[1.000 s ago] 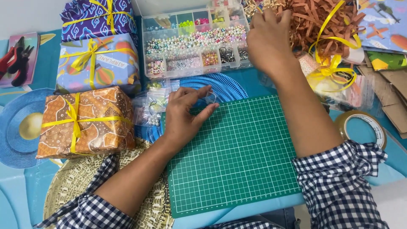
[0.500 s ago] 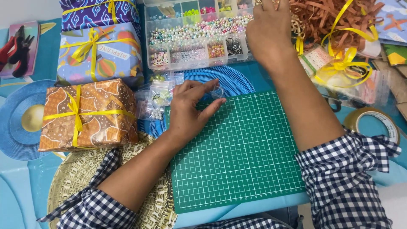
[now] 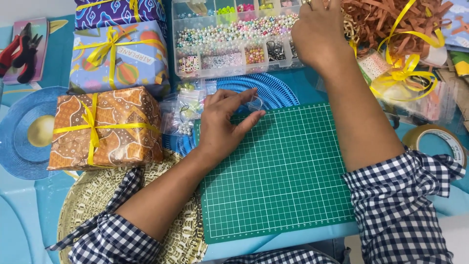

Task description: Picking up small beads and then folding and assembling a small cardboard gift box on a craft table.

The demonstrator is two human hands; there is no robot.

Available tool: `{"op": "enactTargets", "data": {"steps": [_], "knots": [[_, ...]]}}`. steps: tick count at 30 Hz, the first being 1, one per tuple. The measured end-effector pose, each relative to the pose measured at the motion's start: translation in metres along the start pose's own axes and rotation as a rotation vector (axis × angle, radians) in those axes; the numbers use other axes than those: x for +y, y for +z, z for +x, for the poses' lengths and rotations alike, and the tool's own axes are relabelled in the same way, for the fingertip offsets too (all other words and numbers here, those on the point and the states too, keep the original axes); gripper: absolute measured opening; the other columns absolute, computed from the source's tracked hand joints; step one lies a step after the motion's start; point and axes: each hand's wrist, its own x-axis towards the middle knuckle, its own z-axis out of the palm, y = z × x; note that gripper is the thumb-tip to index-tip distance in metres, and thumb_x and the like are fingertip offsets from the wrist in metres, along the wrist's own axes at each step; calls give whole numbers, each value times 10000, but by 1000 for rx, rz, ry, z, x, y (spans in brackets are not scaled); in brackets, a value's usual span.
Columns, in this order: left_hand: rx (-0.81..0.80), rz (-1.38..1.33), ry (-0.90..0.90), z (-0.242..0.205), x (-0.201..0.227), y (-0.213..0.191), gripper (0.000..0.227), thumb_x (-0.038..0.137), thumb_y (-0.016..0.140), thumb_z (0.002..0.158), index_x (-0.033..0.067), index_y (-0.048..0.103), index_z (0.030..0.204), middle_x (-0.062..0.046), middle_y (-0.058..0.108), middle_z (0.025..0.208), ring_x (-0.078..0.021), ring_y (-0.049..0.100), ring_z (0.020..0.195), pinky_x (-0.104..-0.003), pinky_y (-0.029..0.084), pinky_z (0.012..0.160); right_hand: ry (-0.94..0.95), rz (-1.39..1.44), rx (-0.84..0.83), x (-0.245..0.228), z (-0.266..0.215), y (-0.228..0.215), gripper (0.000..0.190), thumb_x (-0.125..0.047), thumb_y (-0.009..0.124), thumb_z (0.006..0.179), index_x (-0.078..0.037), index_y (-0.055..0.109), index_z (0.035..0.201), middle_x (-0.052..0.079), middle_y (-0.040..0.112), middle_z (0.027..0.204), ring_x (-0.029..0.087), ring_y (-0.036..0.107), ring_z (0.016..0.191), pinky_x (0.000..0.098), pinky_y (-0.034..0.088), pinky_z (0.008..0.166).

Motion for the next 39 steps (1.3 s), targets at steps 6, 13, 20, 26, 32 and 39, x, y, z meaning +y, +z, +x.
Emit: {"op": "enactTargets", "data": {"steps": [6,13,20,26,32,39], "knots": [[0,-7,-11,1,0,0,527,395,905,1037,137,786,1482,-28,875,1245,-244,715,1181,-494,493,1037,38,277,-33,15,-32,-97,281,-180,813,1130,-100,861,865,120,718,1207,401,666,1268,645,438,1144],[-10,-13,-35,3,6,-3,511,412,892,1036,140,797,1459,-11,880,1262,-220,719,1171,-487,503,1045,-426,774,-191,-1,-57,-176,113,-405,985,917,-313,932,958,-45,684,1146,217,631,1285,534,297,1195],[24,-19,-22,3,6,-2,381,398,917,1012,142,852,1287,-8,858,1185,-229,695,1094,-476,487,977,-443,785,-243,-25,-60,-194,100,-355,971,956,-274,921,925,-40,656,1064,250,629,1193,516,315,1246],[39,-23,-20,4,4,-1,404,399,908,1018,124,839,1306,-3,861,1188,-234,707,1109,-485,488,1002,-415,704,-230,-27,-64,-198,210,-410,843,1064,-229,858,958,-10,744,928,307,695,1016,580,390,1169],[89,-33,-51,4,5,-8,418,297,955,1018,86,835,1359,-117,885,1110,-324,783,1119,-508,512,1031,-289,774,-310,-43,-82,-205,356,-458,836,1038,-113,804,1121,171,862,908,491,840,999,654,590,920],[111,-179,-77,3,-6,3,326,278,889,1079,183,834,1386,-91,906,1089,-344,834,1076,-496,587,1010,-128,1171,-144,-51,-111,-160,295,-181,830,979,-131,667,1221,111,889,983,380,862,976,531,640,849]]}}
